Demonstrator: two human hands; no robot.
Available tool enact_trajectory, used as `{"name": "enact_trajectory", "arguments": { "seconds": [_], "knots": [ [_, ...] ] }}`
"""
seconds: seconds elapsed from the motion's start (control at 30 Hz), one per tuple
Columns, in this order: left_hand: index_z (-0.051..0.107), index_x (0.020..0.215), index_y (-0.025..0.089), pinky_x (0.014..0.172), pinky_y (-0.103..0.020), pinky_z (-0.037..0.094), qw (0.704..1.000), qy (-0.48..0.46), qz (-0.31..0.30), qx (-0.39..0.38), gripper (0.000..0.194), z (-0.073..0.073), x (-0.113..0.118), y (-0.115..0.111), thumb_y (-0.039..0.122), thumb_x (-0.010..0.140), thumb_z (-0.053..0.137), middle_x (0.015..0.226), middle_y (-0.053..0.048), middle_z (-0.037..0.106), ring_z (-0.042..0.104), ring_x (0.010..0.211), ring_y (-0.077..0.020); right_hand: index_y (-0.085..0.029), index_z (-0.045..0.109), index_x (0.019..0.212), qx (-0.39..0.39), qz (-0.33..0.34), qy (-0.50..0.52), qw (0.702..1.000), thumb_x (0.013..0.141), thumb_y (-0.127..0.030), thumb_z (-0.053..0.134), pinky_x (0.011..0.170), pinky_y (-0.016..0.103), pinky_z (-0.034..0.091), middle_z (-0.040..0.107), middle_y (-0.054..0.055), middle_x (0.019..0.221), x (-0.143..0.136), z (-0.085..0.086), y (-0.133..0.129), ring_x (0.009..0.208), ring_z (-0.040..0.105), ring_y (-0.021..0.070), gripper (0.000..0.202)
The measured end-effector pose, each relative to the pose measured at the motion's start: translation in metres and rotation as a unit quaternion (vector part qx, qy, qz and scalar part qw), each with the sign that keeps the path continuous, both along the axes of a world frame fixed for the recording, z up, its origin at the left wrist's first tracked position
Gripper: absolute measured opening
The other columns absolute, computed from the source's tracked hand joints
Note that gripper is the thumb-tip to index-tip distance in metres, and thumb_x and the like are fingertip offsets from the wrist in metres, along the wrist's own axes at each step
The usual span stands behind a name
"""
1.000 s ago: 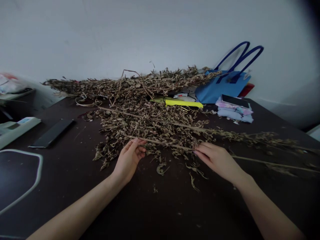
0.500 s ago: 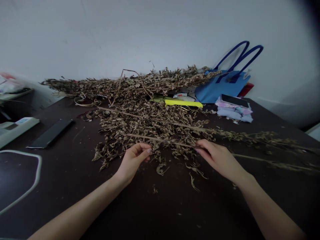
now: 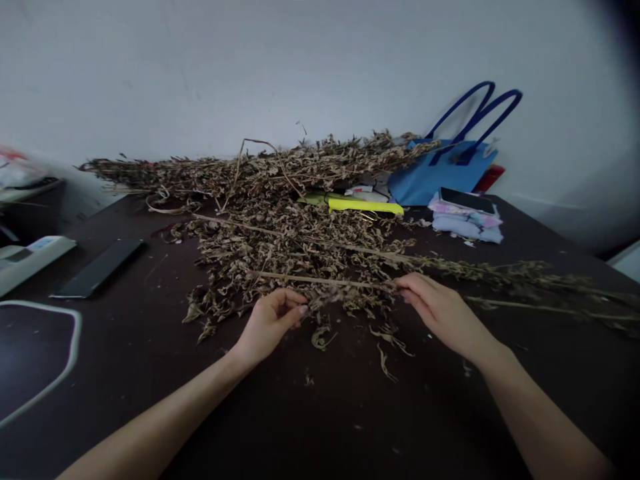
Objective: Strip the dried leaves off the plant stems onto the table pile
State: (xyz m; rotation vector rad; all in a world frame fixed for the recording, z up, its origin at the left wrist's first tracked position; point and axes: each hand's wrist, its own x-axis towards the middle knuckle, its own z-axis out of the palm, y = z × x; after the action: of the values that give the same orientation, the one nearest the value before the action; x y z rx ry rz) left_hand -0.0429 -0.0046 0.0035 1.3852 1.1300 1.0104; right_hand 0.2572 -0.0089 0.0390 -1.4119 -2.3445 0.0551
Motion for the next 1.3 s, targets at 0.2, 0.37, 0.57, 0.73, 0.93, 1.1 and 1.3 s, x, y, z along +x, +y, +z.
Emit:
{"name": "enact_trajectory", "arguments": {
  "seconds": [0.2, 0.37, 0.57, 0.73, 0.93, 1.1, 1.3],
  "knots": [
    [0.064, 0.086, 0.017, 0.052, -0.022, 0.041, 1.000, 0.005, -0.010, 0.012, 0.015, -0.003, -0.003, 0.001, 0.026, 0.074, 0.067, 0.062, -0.001, 0.060, 0.053, 0.053, -0.0114, -0.022, 0.051, 0.100, 0.013, -0.007, 0.008, 1.000, 0.094, -0.027, 0.032, 0.073, 0.032, 0.047, 0.059, 0.007, 0.098, 0.001, 0.004, -0.001, 0.086, 0.060, 0.0192, 0.020],
    [0.066, 0.084, 0.018, 0.054, -0.023, 0.040, 0.999, 0.031, 0.003, 0.036, 0.012, -0.002, -0.002, -0.001, 0.024, 0.073, 0.067, 0.065, -0.002, 0.061, 0.054, 0.057, -0.0135, -0.022, 0.051, 0.099, 0.036, -0.024, 0.011, 0.999, 0.094, -0.027, 0.033, 0.075, 0.032, 0.047, 0.059, 0.007, 0.096, 0.007, 0.004, 0.001, 0.087, 0.059, 0.0196, 0.019],
    [0.068, 0.083, 0.020, 0.058, -0.023, 0.037, 0.988, 0.077, 0.074, 0.113, 0.015, 0.011, 0.001, -0.007, 0.022, 0.069, 0.071, 0.074, -0.002, 0.058, 0.048, 0.063, -0.0135, -0.022, 0.050, 0.101, 0.026, -0.024, 0.006, 0.999, 0.094, -0.026, 0.034, 0.075, 0.032, 0.047, 0.059, 0.007, 0.098, 0.006, 0.003, 0.001, 0.088, 0.059, 0.0194, 0.019],
    [0.064, 0.095, 0.020, 0.064, -0.024, 0.038, 0.988, -0.002, 0.114, 0.101, 0.021, 0.018, 0.001, -0.009, 0.026, 0.075, 0.067, 0.078, -0.002, 0.058, 0.050, 0.068, -0.0132, -0.022, 0.052, 0.101, 0.027, -0.005, -0.001, 1.000, 0.094, -0.026, 0.033, 0.073, 0.032, 0.048, 0.060, 0.007, 0.098, 0.001, 0.000, 0.000, 0.086, 0.060, 0.0195, 0.020],
    [0.062, 0.103, 0.020, 0.059, -0.022, 0.039, 0.965, -0.247, 0.092, 0.004, 0.022, 0.011, 0.003, -0.005, 0.032, 0.085, 0.056, 0.077, -0.001, 0.059, 0.048, 0.062, -0.0094, -0.022, 0.053, 0.099, 0.018, 0.031, -0.010, 0.999, 0.093, -0.022, 0.035, 0.073, 0.032, 0.049, 0.061, 0.007, 0.096, -0.014, -0.005, -0.004, 0.085, 0.060, 0.0191, 0.019],
    [0.068, 0.089, 0.017, 0.058, -0.020, 0.040, 0.953, -0.280, 0.035, -0.106, 0.017, 0.009, 0.008, -0.005, 0.028, 0.077, 0.066, 0.074, -0.002, 0.057, 0.051, 0.067, -0.0099, -0.020, 0.053, 0.098, 0.002, 0.059, -0.024, 0.998, 0.093, -0.020, 0.036, 0.076, 0.034, 0.049, 0.061, 0.008, 0.094, -0.027, -0.011, -0.008, 0.085, 0.059, 0.0193, 0.018],
    [0.069, 0.082, 0.017, 0.058, -0.018, 0.042, 0.960, -0.254, 0.051, -0.102, 0.014, 0.008, 0.007, -0.004, 0.029, 0.075, 0.068, 0.079, -0.001, 0.058, 0.052, 0.073, -0.0102, -0.022, 0.048, 0.119, 0.039, 0.058, 0.001, 0.998, 0.092, -0.026, 0.042, 0.090, 0.041, 0.046, 0.059, 0.009, 0.111, -0.027, 0.000, -0.014, 0.105, 0.055, 0.0221, 0.028]
  ]
}}
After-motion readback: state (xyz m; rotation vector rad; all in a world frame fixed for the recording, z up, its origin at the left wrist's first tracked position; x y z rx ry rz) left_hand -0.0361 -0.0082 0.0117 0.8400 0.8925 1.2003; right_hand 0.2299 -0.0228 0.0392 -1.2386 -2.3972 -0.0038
